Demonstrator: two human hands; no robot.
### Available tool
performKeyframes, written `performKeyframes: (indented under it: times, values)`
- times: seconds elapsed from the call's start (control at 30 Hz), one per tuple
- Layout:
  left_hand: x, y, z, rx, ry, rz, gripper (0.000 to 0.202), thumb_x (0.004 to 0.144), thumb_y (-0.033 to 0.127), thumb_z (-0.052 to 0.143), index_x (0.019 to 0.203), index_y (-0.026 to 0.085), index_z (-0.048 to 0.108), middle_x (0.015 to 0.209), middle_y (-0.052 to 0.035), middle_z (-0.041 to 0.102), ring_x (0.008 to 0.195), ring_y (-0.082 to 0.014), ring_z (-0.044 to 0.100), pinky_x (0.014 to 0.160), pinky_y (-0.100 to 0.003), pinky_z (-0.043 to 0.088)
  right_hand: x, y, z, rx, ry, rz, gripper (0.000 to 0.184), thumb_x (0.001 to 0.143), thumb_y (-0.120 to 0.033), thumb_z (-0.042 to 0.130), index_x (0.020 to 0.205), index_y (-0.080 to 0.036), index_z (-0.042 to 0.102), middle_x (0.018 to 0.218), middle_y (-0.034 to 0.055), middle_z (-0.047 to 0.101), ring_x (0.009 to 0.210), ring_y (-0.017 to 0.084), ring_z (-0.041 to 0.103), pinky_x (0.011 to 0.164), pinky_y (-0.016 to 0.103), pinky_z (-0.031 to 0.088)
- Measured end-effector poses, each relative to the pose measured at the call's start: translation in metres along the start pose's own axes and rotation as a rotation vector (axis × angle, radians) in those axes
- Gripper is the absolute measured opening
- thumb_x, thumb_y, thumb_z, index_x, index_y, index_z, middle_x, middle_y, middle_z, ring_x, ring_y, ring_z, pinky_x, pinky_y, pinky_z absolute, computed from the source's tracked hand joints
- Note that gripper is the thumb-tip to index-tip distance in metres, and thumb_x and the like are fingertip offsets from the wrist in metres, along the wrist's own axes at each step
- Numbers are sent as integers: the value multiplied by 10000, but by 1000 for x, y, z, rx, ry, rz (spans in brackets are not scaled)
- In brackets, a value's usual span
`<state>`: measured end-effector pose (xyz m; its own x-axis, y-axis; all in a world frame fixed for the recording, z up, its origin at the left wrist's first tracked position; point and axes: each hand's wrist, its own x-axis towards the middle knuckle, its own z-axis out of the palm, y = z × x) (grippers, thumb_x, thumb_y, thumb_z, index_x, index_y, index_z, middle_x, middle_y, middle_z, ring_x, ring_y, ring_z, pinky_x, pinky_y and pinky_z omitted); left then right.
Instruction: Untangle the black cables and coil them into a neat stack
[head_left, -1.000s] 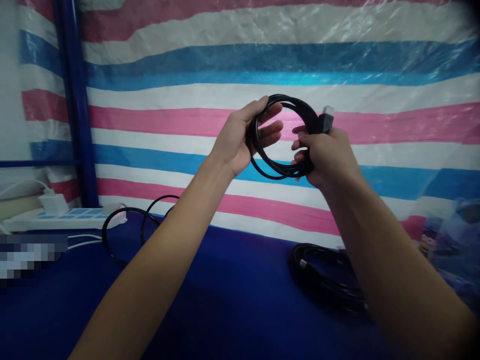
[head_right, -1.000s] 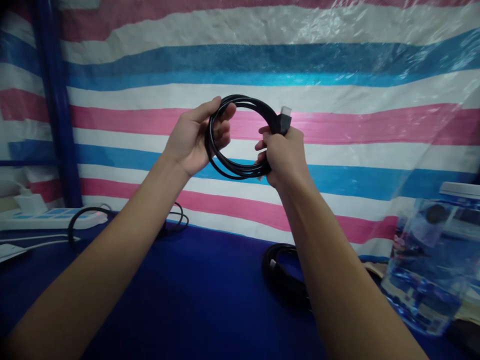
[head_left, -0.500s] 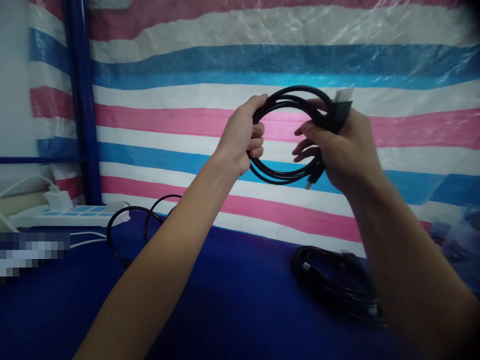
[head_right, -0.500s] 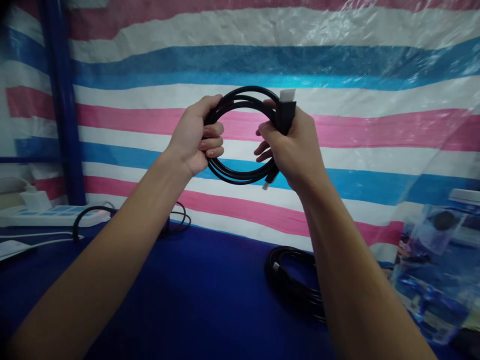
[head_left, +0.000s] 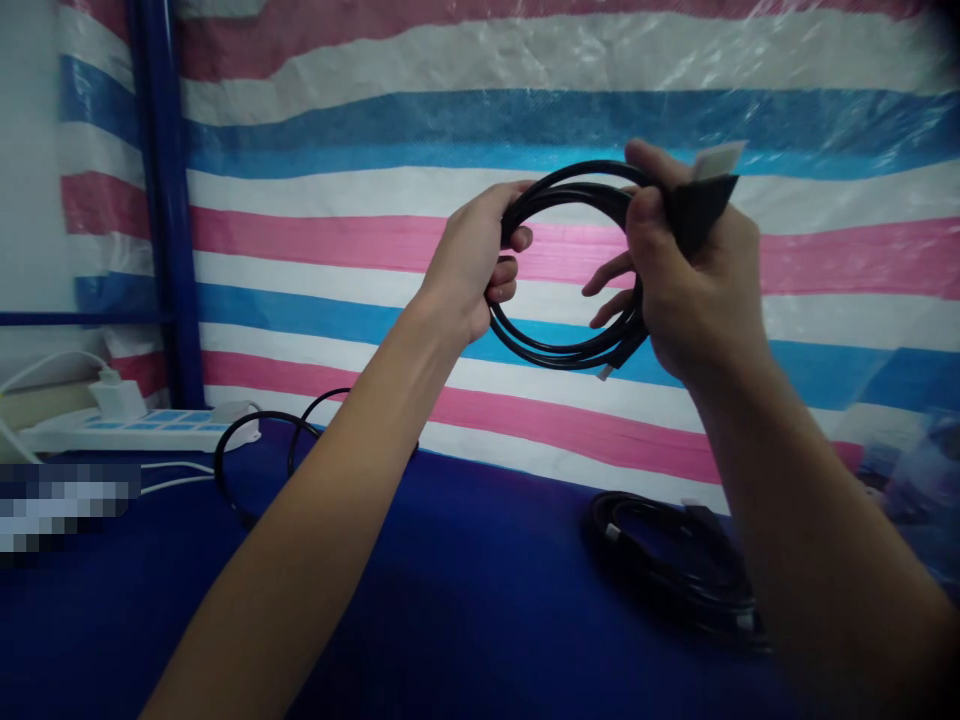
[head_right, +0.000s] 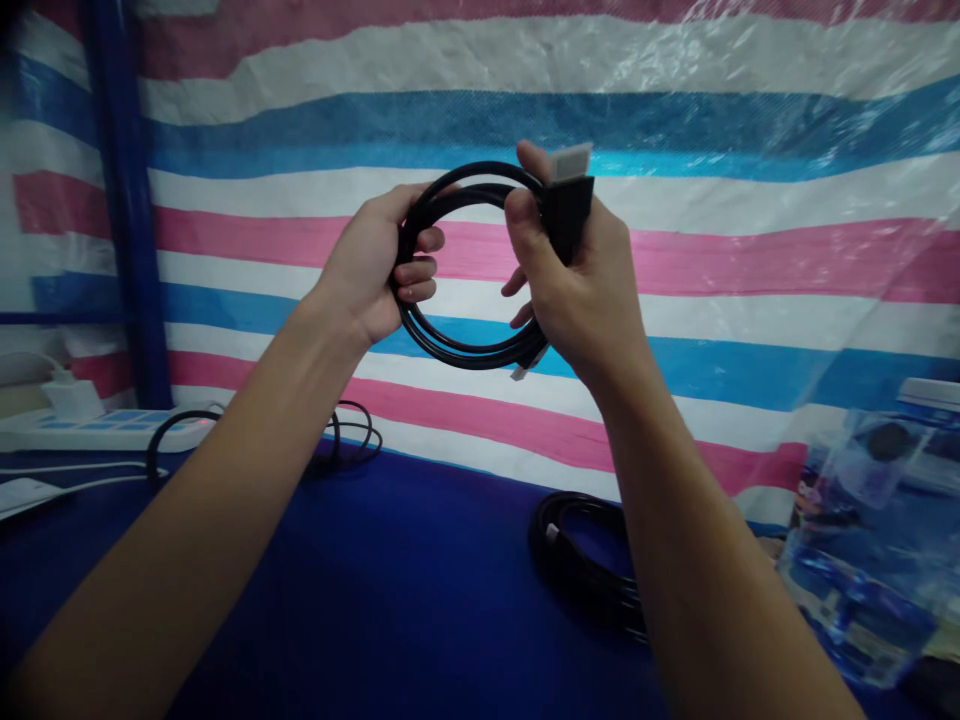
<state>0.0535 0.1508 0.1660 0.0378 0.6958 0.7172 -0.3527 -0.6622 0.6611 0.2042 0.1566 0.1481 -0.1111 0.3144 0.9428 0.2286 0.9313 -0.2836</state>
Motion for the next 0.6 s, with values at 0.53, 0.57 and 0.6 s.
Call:
performKeyframes:
  times: [0.53, 0.57, 0.6]
  values:
    - [-11, 0, 7, 203, -46, 169, 149, 802, 292, 561, 694, 190, 546, 489, 56, 252, 361, -24, 157, 318, -177, 91, 8, 6, -3, 202, -87, 8, 298, 836, -329, 578, 1107, -206, 594, 535, -51, 471, 353, 95, 469, 308, 224, 391]
    - [-10, -1, 6, 191, -33, 178, 151, 793, 301, 580, 691, 192, 557, 485, 54, 259, 366, -24, 163, 315, -172, 102, 7, 2, -3, 259, -114, 57, 246, 845, -309, 566, 1064, -200, 598, 509, -59, 449, 332, 94, 445, 310, 231, 392]
    - [-9, -2, 5, 173, -22, 186, 158, 784, 307, 598, 681, 195, 558, 481, 53, 262, 370, -24, 168, 312, -168, 110, 7, -2, -3, 319, -137, 117, 202, 857, -300, 549, 1027, -201, 594, 499, -64, 440, 323, 91, 427, 321, 236, 397]
